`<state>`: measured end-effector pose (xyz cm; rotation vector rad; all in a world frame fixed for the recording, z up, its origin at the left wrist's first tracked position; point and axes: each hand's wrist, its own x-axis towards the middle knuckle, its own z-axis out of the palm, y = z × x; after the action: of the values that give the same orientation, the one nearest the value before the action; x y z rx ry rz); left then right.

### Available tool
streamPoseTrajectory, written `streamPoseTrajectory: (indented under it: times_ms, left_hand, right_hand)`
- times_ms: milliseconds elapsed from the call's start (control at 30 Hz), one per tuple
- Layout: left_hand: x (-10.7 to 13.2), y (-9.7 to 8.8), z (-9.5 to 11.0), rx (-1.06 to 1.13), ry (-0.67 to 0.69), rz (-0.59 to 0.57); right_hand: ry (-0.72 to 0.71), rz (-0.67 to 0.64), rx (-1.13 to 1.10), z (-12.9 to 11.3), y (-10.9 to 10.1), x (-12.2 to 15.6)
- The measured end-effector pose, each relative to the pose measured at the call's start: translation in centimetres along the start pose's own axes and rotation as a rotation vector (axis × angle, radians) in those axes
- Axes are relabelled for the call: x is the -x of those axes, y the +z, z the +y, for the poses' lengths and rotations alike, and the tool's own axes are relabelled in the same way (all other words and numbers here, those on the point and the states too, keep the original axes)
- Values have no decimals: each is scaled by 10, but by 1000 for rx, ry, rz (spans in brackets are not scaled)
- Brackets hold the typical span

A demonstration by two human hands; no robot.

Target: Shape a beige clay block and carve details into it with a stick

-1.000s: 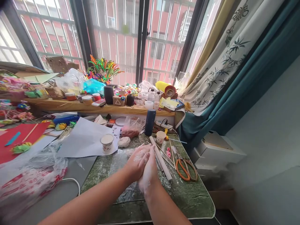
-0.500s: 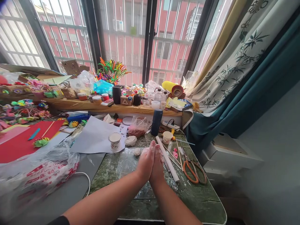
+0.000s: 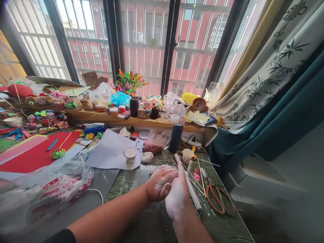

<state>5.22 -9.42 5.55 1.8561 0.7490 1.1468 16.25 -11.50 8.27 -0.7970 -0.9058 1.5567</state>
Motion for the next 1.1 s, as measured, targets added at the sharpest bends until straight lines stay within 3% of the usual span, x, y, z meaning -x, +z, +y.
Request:
streamPoseTrajectory:
  times_ms: [33, 100, 167, 200, 267, 333, 400, 467, 533, 600, 700, 733, 767, 833, 867, 900, 933, 1000, 1067, 1100]
  left_hand:
    - [-5, -5, -2, 54, -35, 32]
    - [-17, -10, -6, 254, -236, 290]
    - [-32, -6, -4, 441, -421, 453]
    - [-38, -2, 0, 507, -472, 456]
    - [-46, 8, 12, 626, -500, 354]
    - [-48, 14, 25, 778, -473, 277]
    - [-45, 15, 33, 747, -346, 299]
    - [-40, 10, 31, 496, -164, 261]
    - [-36, 1, 22, 230, -35, 96]
    - [-34, -8, 11, 45, -26, 25]
    - [-32, -14, 3, -192, -172, 270]
    - [-30, -13, 4, -223, -165, 314]
    - [-28, -13, 5, -241, -76, 252]
    - [-26, -12, 8, -230, 167, -120]
    - [-26, -13, 8, -201, 192, -227]
    - [-28, -13, 7, -155, 121, -205]
    - [-30, -13, 5, -98, 7, -110]
    - [-36, -6, 3, 15, -220, 154]
    - [-40, 9, 9, 112, -276, 197]
    - [-40, 19, 16, 294, -292, 184]
  right_hand:
    - [44, -17, -46, -10, -1, 0]
    - [-9, 25, -111, -24, -7, -2]
    - [-287, 128, 15, -26, -16, -6]
    - [-422, 125, 168, -23, -21, -9]
    - [-572, 29, 530, -14, -31, -14]
    - [-548, 12, 680, -6, -36, -19]
    - [-444, 135, 532, -6, -36, -21]
    - [-289, 179, 310, -12, -31, -19]
    - [-99, 59, 108, -21, -26, -14]
    - [29, -36, -120, -25, -26, -9]
    - [20, 37, -380, -21, -28, -5]
    - [19, 64, -408, -18, -29, -4]
    - [36, 69, -410, -15, -28, -3]
    - [101, 9, -354, -13, -27, -1]
    - [112, -32, -309, -14, -28, 0]
    - [75, -56, -249, -15, -31, 0]
    - [-20, -45, -150, -17, -36, 0]
    - [-307, 35, 116, -18, -50, -3]
    - [-514, 64, 416, -16, -65, -11]
    - [-551, 53, 559, -13, -71, -16]
